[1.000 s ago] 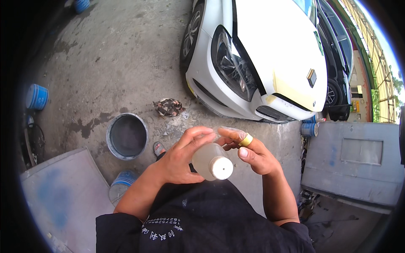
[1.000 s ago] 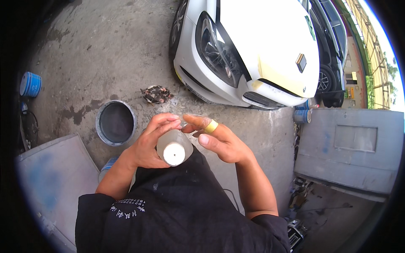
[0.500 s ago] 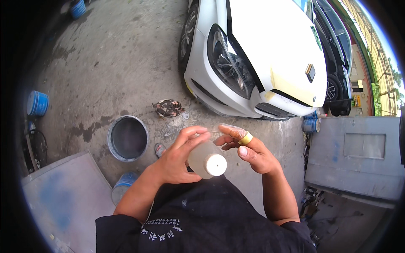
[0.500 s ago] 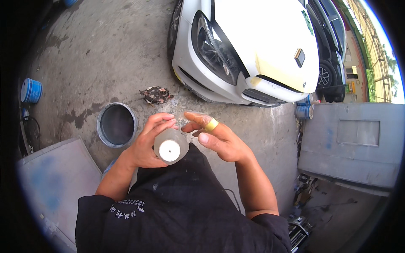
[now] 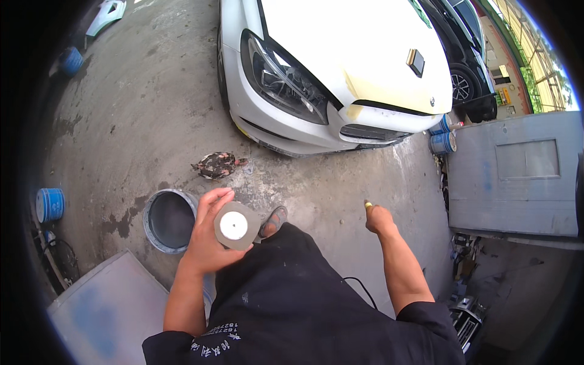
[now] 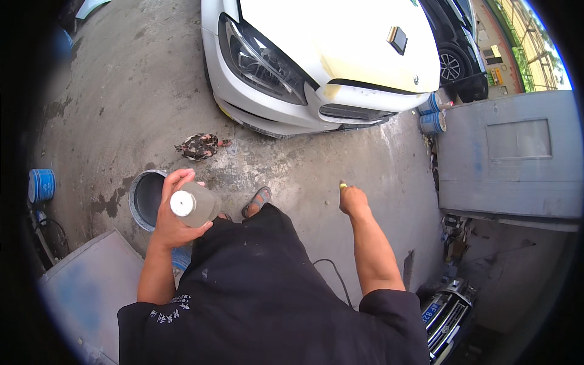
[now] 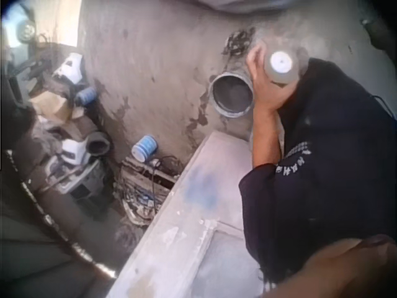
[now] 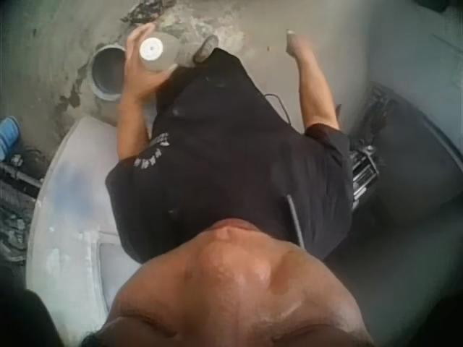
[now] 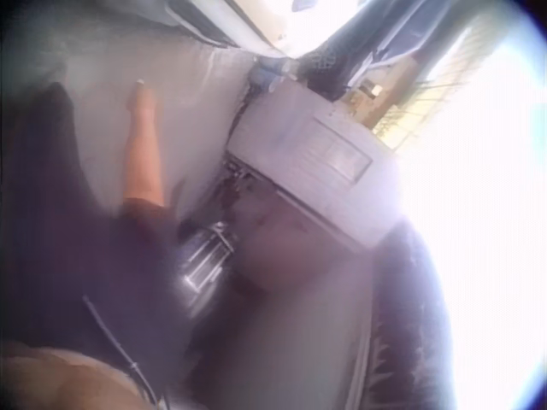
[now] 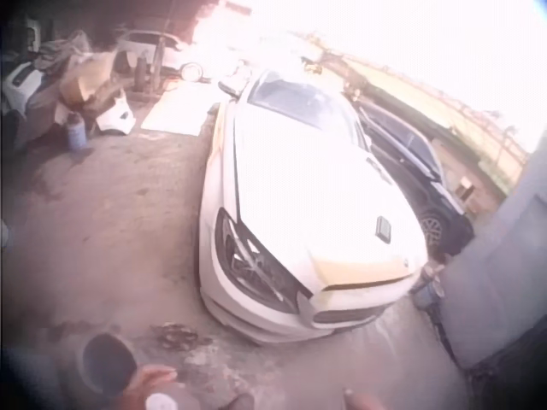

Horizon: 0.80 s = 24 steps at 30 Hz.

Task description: The person pours liquid from a plastic bottle onto the hood of a white car and uses a sanding block to rub the surface. The person repeatedly applies liquid and sands the hood area.

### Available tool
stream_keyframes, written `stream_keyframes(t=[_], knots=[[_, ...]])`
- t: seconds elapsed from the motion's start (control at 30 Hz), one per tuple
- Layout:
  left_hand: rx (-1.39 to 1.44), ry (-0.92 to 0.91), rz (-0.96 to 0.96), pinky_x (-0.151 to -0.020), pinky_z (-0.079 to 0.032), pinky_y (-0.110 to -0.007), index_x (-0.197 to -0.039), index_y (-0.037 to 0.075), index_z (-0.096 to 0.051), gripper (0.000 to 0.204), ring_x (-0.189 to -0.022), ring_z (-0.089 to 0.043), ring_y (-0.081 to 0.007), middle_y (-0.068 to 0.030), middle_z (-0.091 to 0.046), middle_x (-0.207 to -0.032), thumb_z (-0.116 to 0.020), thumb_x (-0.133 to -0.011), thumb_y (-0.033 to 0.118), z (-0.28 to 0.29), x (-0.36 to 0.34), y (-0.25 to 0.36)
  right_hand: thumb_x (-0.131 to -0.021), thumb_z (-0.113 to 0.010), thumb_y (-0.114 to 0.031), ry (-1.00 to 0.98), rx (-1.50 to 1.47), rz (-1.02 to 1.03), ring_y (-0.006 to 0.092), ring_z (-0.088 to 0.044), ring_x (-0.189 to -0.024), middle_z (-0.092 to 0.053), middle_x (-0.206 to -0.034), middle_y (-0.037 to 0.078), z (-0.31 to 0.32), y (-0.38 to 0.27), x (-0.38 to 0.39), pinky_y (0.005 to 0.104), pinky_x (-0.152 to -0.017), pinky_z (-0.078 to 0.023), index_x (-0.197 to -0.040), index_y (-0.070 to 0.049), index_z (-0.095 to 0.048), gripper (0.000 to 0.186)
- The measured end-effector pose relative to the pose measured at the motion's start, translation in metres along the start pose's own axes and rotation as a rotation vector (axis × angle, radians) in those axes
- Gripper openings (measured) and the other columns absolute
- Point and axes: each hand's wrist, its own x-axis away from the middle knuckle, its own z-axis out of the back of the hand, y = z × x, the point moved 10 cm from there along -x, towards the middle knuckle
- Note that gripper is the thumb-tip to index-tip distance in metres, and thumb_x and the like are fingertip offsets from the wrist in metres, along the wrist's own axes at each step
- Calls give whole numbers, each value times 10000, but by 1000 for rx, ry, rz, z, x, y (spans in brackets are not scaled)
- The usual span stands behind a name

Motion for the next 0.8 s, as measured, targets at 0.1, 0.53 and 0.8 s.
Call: stream_keyframes(t=[0.1, 0.53, 0.8], knots=[[81, 51, 111, -1061, -432, -402, -1407, -2, -480, 934, -1277, -505, -310, -162, -434, -1407, -867, -570, 150, -16, -8, -16, -825, -723, -241, 92, -594, -39, 373, -636, -1149, -662, -1212, 259, -39, 59, 2, 427, -954, -514, -1502, -18, -388, 788], [45, -75, 220, -970, -495, -387, -1421, 2, -394, 948, -1125, -586, -217, -101, -553, -1242, -894, -650, 236, -163, -107, 2, -872, -685, -169, 6, -1113, -428, 322, -668, -1071, -676, -1184, 186, -163, 212, -3, 404, -911, -537, -1485, -45, -427, 676], [-127, -200, 152, -1001, -465, -385, -1321, 0, -519, 776, -1148, -581, -254, -125, -569, -1300, -863, -651, 189, -225, -161, 15, -890, -673, -202, 223, -1311, -312, 310, -686, -1045, -681, -1175, 197, -176, 207, 2, 393, -908, -537, -1473, -22, -436, 655]])
